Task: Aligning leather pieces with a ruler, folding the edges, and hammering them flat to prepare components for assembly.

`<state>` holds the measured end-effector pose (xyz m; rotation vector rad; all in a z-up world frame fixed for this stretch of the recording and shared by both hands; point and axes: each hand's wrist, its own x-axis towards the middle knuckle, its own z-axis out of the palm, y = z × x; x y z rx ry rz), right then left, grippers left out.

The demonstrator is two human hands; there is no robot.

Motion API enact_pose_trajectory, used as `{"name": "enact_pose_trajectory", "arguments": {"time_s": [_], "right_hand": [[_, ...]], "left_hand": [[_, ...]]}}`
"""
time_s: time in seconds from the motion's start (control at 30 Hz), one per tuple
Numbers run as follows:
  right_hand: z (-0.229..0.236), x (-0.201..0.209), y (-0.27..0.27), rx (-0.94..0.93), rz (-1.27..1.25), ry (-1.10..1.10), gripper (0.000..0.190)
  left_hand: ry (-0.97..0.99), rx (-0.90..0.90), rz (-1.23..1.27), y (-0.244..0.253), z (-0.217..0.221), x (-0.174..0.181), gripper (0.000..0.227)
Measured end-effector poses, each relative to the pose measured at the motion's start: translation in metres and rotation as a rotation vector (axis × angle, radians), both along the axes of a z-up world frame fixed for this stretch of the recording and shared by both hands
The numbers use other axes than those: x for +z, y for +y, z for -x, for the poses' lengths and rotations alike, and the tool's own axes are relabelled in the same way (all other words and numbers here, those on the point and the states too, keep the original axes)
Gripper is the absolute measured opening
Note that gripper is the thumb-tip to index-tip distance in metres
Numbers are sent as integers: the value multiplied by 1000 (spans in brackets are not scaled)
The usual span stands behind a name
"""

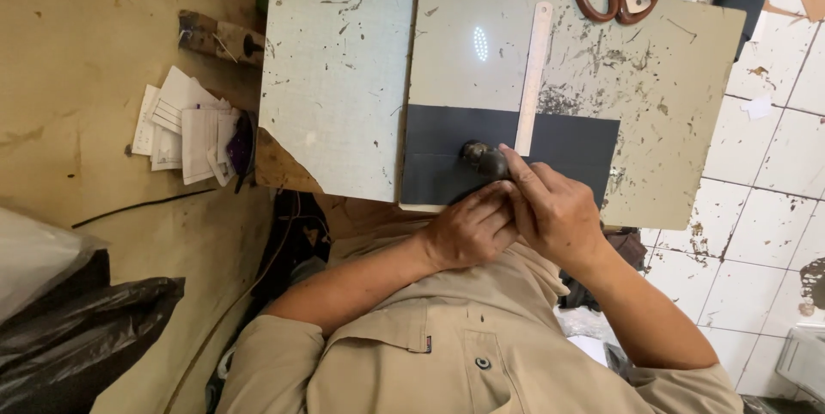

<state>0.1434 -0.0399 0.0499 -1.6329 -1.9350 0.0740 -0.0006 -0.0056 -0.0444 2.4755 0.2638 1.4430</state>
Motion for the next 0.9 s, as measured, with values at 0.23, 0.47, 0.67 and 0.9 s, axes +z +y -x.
{"name": "enact_pose_trajectory", "arguments": {"time_s": [0.23, 0.47, 0.67, 0.9], "right_hand": [[4, 1, 6, 39, 24, 36, 36], [12, 18, 10, 62, 41, 139, 37], [9, 15, 20, 100, 69, -9, 33], [17, 8, 22, 103, 23, -70, 34]], "left_hand": [[-20, 6, 37, -5, -1, -7, 27], [12, 43, 42, -6, 1, -3, 30], [-30, 9, 25, -4, 0, -12, 27], [-38, 90, -9, -15, -3, -28, 31]]}}
